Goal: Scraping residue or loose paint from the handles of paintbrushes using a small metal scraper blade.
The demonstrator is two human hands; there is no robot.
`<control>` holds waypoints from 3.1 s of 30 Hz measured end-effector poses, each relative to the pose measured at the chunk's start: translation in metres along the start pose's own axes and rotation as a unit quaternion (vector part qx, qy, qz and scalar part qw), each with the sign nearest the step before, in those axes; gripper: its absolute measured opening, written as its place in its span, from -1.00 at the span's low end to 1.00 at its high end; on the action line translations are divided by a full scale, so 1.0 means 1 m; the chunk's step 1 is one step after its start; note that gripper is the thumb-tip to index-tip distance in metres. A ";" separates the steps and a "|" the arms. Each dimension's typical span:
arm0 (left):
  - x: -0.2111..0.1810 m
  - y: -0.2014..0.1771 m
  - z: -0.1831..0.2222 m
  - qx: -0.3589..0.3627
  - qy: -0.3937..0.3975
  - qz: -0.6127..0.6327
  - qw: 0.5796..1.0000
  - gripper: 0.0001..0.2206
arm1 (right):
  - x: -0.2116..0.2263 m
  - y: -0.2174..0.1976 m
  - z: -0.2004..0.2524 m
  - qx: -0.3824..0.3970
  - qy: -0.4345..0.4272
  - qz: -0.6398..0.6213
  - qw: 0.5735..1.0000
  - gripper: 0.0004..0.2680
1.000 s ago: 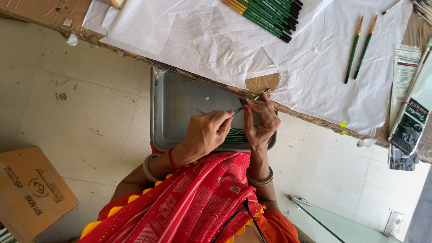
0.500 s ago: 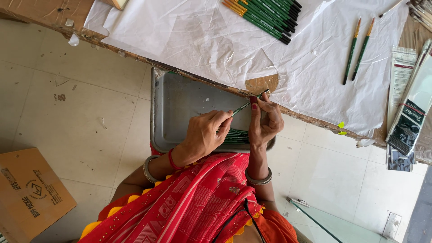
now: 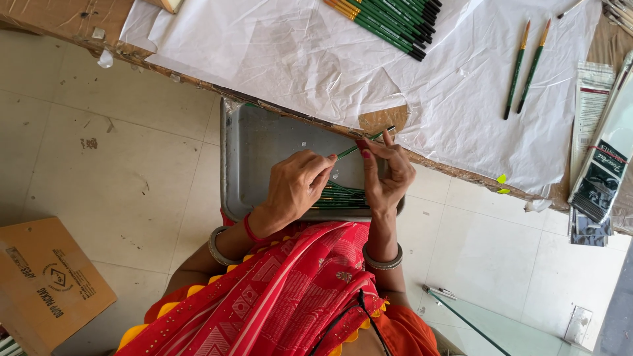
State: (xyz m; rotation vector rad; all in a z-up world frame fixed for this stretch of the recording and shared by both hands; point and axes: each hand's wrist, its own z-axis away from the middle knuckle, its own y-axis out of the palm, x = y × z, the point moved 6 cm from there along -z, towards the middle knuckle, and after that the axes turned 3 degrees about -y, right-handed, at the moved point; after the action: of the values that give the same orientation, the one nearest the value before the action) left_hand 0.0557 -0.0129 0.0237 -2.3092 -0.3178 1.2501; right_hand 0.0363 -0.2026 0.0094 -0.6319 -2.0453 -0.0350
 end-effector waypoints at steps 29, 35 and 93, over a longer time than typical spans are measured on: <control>-0.001 0.007 0.005 0.013 -0.015 -0.002 1.000 -0.86 | -0.004 0.008 -0.003 0.021 -0.005 0.056 0.998 -0.91; -0.003 0.006 0.005 0.017 -0.014 0.007 1.000 -0.85 | 0.001 0.009 -0.005 0.030 -0.027 0.094 0.995 -0.89; 0.000 0.005 0.020 0.095 0.192 -0.001 0.977 -0.88 | -0.082 -0.105 -0.070 -0.115 0.041 0.080 0.989 -0.89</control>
State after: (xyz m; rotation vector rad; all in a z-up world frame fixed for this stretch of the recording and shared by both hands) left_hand 0.0386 -0.0111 0.0120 -2.3150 -0.0619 0.7676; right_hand 0.0784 -0.3472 0.0047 -0.9216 -1.9205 -0.2010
